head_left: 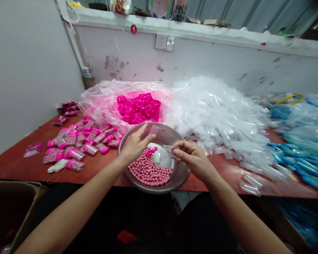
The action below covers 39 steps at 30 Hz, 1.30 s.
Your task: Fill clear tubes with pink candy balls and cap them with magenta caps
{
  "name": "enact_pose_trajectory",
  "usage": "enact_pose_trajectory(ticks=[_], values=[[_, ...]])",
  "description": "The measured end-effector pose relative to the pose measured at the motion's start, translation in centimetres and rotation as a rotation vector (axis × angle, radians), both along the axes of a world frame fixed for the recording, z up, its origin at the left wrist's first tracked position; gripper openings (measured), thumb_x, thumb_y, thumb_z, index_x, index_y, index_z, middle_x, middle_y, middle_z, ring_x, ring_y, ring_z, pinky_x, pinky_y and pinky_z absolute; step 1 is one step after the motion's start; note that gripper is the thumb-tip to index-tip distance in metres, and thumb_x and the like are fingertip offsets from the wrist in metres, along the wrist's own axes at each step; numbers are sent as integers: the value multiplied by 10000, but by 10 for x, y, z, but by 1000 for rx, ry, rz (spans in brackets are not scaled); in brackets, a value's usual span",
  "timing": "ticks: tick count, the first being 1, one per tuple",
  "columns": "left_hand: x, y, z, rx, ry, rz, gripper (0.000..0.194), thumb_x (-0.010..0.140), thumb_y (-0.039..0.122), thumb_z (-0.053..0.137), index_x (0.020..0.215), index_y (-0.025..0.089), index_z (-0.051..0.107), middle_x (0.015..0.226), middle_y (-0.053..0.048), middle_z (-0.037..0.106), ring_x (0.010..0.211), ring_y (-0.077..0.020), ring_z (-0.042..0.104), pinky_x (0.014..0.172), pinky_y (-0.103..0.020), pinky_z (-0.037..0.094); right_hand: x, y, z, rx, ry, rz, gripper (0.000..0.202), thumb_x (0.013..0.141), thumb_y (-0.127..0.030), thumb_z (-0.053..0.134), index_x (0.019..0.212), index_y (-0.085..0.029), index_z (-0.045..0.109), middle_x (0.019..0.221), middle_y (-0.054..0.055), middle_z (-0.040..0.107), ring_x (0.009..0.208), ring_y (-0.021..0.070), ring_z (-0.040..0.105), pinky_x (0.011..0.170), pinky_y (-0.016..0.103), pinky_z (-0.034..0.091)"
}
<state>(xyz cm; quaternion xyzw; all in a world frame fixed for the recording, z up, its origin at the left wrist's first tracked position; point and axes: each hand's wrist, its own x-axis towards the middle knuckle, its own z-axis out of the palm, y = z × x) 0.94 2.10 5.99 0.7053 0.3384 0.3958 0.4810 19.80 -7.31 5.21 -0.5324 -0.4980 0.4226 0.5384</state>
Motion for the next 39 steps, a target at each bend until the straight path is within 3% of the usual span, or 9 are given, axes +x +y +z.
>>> enact_pose_trajectory(ticks=[4, 7, 11, 14, 18, 24, 29, 33, 39], values=[[3, -22, -6, -299, -147, -170, 415, 769, 433, 576, 1050, 130, 616, 986, -96, 669, 866, -209, 647, 763, -340, 538, -20, 14, -15, 93, 0, -100, 252, 763, -365, 619, 925, -195, 527, 826, -12, 590, 614, 115, 625, 570, 255, 526], [-4, -34, -11, -468, -243, -122, 295, 721, 370, 646, 829, 96, 637, 703, -42, 666, 627, -139, 647, 651, -281, 558, -24, 14, -21, 221, -427, -22, 289, 783, -339, 599, 1028, -195, 546, 953, 43, 625, 692, 145, 635, 659, 297, 533], [-9, -30, -15, -574, -190, -114, 218, 733, 299, 632, 686, 89, 595, 605, -32, 639, 503, -108, 612, 534, -231, 540, -19, 14, -14, 365, -928, 124, 382, 795, -300, 594, 1144, -168, 515, 1024, 81, 645, 770, 153, 628, 716, 270, 509], [-13, -28, -22, -468, -77, -183, 224, 774, 301, 577, 700, 94, 619, 620, -38, 637, 507, -108, 610, 511, -217, 529, -10, 20, -10, 325, -1256, 260, 404, 807, -246, 555, 1188, -136, 475, 1041, 110, 640, 820, 183, 629, 707, 281, 493], [-29, -27, -35, -196, -64, -23, 323, 775, 376, 580, 994, 148, 643, 781, -50, 673, 638, -146, 645, 579, -249, 555, 0, 35, -18, 152, -1712, 565, 281, 752, -118, 523, 1031, -121, 557, 870, 100, 658, 766, 220, 630, 628, 287, 454], [-58, -23, -48, -242, -173, 70, 333, 771, 388, 588, 953, 117, 655, 767, -58, 684, 665, -161, 664, 621, -268, 574, -10, 54, -45, 134, -1946, 835, 200, 801, -36, 422, 888, -75, 598, 821, 135, 637, 717, 213, 615, 553, 274, 405], [-61, -25, -55, -217, -180, 94, 291, 778, 370, 587, 924, 131, 667, 785, -57, 695, 663, -157, 668, 649, -262, 567, -38, 63, -59, 219, -1817, 977, 216, 838, -57, 370, 901, -80, 574, 808, 115, 625, 683, 185, 581, 559, 271, 387], [-63, -25, -58, -193, -140, 100, 291, 794, 383, 560, 935, 151, 665, 813, -58, 697, 692, -177, 670, 659, -282, 557, -47, 65, -57, 104, -1480, 928, 160, 782, -152, 480, 913, -92, 550, 753, 73, 608, 598, 133, 515, 552, 247, 368], [-64, -26, -42, -18, 40, 118, 342, 802, 334, 549, 1106, 193, 619, 1082, -74, 657, 984, -223, 608, 856, -321, 474, -41, 47, -37, -222, -475, 728, 215, 771, -217, 542, 974, -150, 520, 770, -2, 570, 679, 98, 541, 627, 219, 441]])
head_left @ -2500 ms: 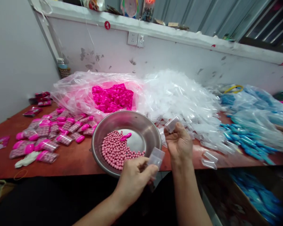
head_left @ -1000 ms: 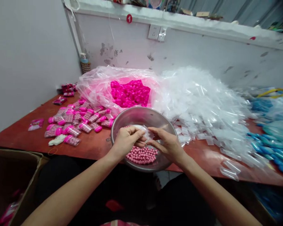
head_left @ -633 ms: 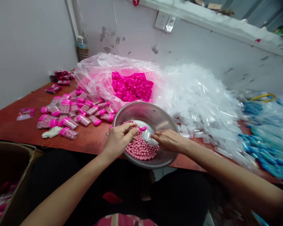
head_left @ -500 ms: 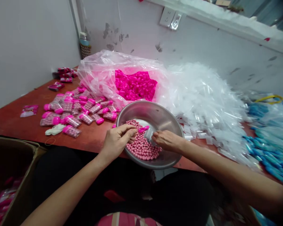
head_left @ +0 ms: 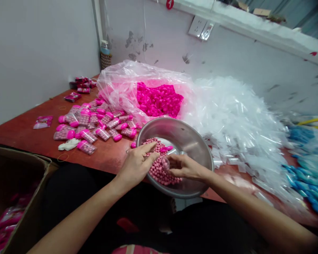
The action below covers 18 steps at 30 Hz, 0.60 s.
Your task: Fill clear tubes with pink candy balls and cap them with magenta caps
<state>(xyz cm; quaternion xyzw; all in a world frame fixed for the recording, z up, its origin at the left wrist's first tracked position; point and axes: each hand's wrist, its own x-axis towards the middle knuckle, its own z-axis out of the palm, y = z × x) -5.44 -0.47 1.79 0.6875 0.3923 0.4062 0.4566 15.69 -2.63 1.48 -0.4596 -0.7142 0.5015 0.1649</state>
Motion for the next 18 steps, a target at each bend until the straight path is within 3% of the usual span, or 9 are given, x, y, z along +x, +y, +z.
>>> enact_pose_trajectory(ticks=[3, 6, 9, 12, 15, 18], values=[[9, -3, 10, 15, 40, -190, 313, 803, 265, 534, 1100, 225, 625, 1033, -48, 676, 990, -221, 597, 881, -320, 442, -4, -14, 5, -194, 385, -190, 366, 746, -251, 626, 1083, -191, 496, 947, 23, 600, 844, 122, 591, 763, 266, 480], [22, -4, 13, -53, -36, -319, 256, 804, 209, 500, 998, 199, 667, 915, -34, 695, 891, -196, 621, 822, -284, 457, -9, -24, 4, -239, 523, -298, 365, 752, -312, 638, 1084, -220, 518, 1006, 32, 616, 887, 151, 609, 770, 313, 512], [32, -2, 8, -125, -103, -292, 207, 789, 225, 524, 894, 152, 687, 853, -46, 686, 847, -182, 617, 785, -264, 458, -6, -26, 5, -191, 447, -400, 272, 748, -367, 637, 940, -184, 580, 880, 19, 651, 798, 152, 638, 710, 307, 538], [35, 2, 4, -338, -205, -319, 211, 746, 245, 588, 899, 130, 675, 789, -42, 667, 745, -147, 612, 705, -247, 472, 6, -23, 10, -105, 287, -467, 284, 726, -392, 654, 853, -146, 590, 715, 14, 656, 659, 139, 644, 630, 274, 534], [36, 4, 3, -574, -342, -356, 265, 694, 249, 651, 923, 116, 658, 752, -32, 651, 679, -112, 602, 679, -237, 479, 22, -16, 19, -2, 202, -506, 337, 715, -403, 660, 908, -137, 584, 769, 44, 670, 666, 152, 650, 615, 283, 532], [35, 4, 4, -668, -426, -335, 330, 620, 199, 715, 936, 120, 655, 820, -42, 663, 735, -115, 614, 712, -238, 484, 31, -11, 33, 120, 150, -491, 343, 740, -412, 626, 944, -139, 590, 848, 66, 670, 704, 161, 649, 639, 299, 533]])
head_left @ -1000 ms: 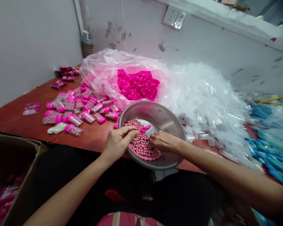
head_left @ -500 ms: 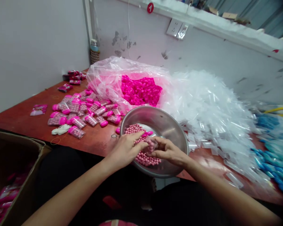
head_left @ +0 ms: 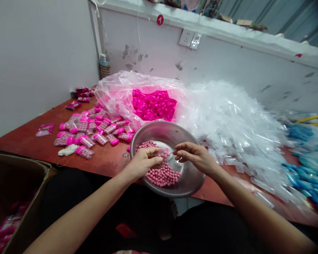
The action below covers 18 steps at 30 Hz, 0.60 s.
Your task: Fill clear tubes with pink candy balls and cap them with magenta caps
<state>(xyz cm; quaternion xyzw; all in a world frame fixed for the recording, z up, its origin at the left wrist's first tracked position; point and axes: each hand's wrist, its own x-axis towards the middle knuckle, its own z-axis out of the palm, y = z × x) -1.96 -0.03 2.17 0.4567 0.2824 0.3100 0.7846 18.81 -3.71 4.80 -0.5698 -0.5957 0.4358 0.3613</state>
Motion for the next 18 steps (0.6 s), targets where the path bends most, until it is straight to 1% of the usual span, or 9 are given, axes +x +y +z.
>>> enact_pose_trajectory(ticks=[3, 5, 7, 9, 10, 12, 14, 16, 18], values=[[-1, 1, 0, -28, -22, 19, 360, 582, 162, 740, 932, 130, 665, 808, -38, 666, 722, -109, 613, 688, -220, 487, -4, 1, 14, 139, -210, 101, 260, 809, -368, 550, 931, -147, 617, 778, 43, 663, 676, 140, 622, 622, 257, 502], [-2, 3, -2, -39, -60, 37, 335, 598, 181, 738, 922, 130, 669, 806, -36, 661, 709, -102, 610, 689, -217, 492, -13, 2, 15, 188, -466, 265, 173, 829, -273, 520, 878, -161, 643, 719, 20, 655, 643, 119, 598, 614, 224, 467], [-1, 4, -3, -41, -97, 92, 311, 626, 224, 729, 914, 124, 667, 821, -41, 655, 713, -102, 610, 708, -229, 498, -25, 4, 6, 121, -784, 474, 129, 791, -176, 533, 780, -154, 659, 680, 22, 652, 615, 114, 582, 594, 207, 436], [-1, 4, -4, -13, -89, 142, 312, 630, 254, 728, 902, 115, 663, 825, -46, 649, 718, -110, 608, 714, -241, 502, -38, 7, -14, 4, -1038, 589, 112, 734, -111, 548, 721, -121, 659, 659, 57, 654, 582, 124, 573, 546, 205, 410], [0, 4, -4, 17, -67, 152, 318, 622, 258, 732, 896, 112, 662, 818, -44, 645, 716, -114, 604, 709, -244, 501, -43, 8, -25, -40, -1105, 599, 113, 715, -90, 546, 709, -103, 658, 649, 76, 653, 562, 130, 568, 517, 205, 397], [0, 2, -3, 88, -23, 146, 318, 603, 246, 737, 881, 113, 661, 798, -33, 634, 710, -117, 593, 691, -242, 496, -51, 10, -44, -75, -1131, 599, 128, 695, -65, 536, 687, -92, 660, 624, 86, 651, 526, 129, 557, 478, 200, 377], [-1, 2, -3, 144, 4, 139, 289, 604, 234, 724, 860, 116, 660, 777, -22, 620, 701, -118, 582, 674, -237, 485, -51, 12, -55, -75, -1105, 603, 157, 689, -51, 523, 624, -105, 655, 569, 63, 636, 483, 115, 534, 456, 193, 363], [-2, 2, -3, 169, 11, 133, 243, 623, 223, 697, 839, 119, 657, 768, -17, 611, 697, -118, 574, 668, -232, 471, -44, 13, -53, -61, -1086, 578, 193, 693, -45, 511, 572, -111, 645, 526, 47, 619, 459, 107, 517, 448, 192, 359], [-3, 3, -5, 199, 21, 118, 187, 645, 202, 667, 814, 122, 649, 769, -17, 608, 706, -118, 567, 678, -230, 454, -31, 14, -41, -26, -1075, 527, 210, 733, -67, 492, 625, -117, 665, 558, 44, 632, 492, 109, 533, 481, 196, 386]])
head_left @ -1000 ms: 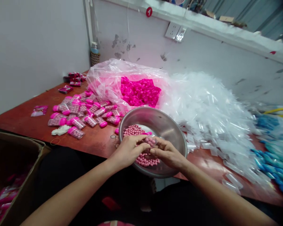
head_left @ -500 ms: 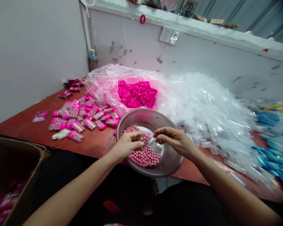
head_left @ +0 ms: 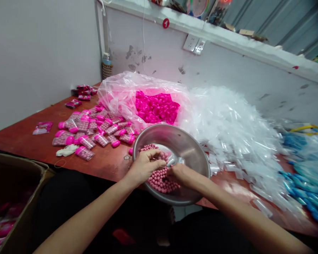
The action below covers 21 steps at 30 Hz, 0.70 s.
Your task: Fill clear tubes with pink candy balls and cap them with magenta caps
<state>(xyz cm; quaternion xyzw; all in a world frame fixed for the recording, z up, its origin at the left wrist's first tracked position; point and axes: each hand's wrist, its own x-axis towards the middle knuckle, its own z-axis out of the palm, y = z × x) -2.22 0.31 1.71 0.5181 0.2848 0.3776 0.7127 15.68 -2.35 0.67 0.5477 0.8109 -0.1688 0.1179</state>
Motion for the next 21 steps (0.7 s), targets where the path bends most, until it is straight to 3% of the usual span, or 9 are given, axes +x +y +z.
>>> enact_pose_trajectory(ticks=[2, 6, 9, 12, 18, 21], values=[[0, 1, -1, 41, 18, -12, 150, 659, 170, 642, 800, 122, 640, 774, -20, 608, 726, -122, 563, 700, -234, 439, 13, -1, 19, 91, 92, -77, 220, 804, -146, 470, 789, -128, 688, 619, 41, 655, 544, 117, 566, 531, 206, 428], [4, 0, 0, 115, 27, -29, 99, 671, 130, 603, 766, 120, 626, 767, -26, 608, 756, -135, 557, 735, -247, 421, 21, -5, 58, 320, 593, -367, 297, 810, -345, 530, 984, -145, 664, 713, 46, 687, 599, 146, 624, 578, 250, 504], [7, -1, 0, 139, 28, -52, 95, 672, 126, 591, 760, 127, 625, 750, -17, 608, 752, -139, 560, 716, -240, 423, 12, -6, 73, 329, 767, -373, 312, 759, -362, 596, 989, -167, 674, 784, 48, 706, 654, 171, 649, 620, 285, 531], [7, -2, -1, 146, 39, -44, 129, 679, 135, 589, 798, 130, 640, 775, -20, 628, 772, -147, 576, 731, -246, 432, 4, -6, 75, 323, 776, -345, 293, 744, -330, 620, 996, -192, 678, 833, 42, 713, 683, 177, 655, 646, 302, 539], [5, -1, 0, 81, -9, -30, 213, 691, 181, 633, 896, 123, 655, 875, -58, 659, 853, -167, 602, 777, -267, 463, 17, -11, 67, 314, 877, -475, 327, 754, -375, 607, 981, -147, 664, 762, 51, 693, 661, 169, 643, 627, 291, 536], [2, 2, 8, 60, -78, 47, 233, 734, 250, 628, 937, 137, 648, 939, -57, 662, 853, -158, 611, 760, -260, 483, 28, -11, 61, 171, 695, -416, 322, 797, -379, 554, 972, -131, 662, 696, 44, 677, 606, 157, 630, 582, 266, 513]])
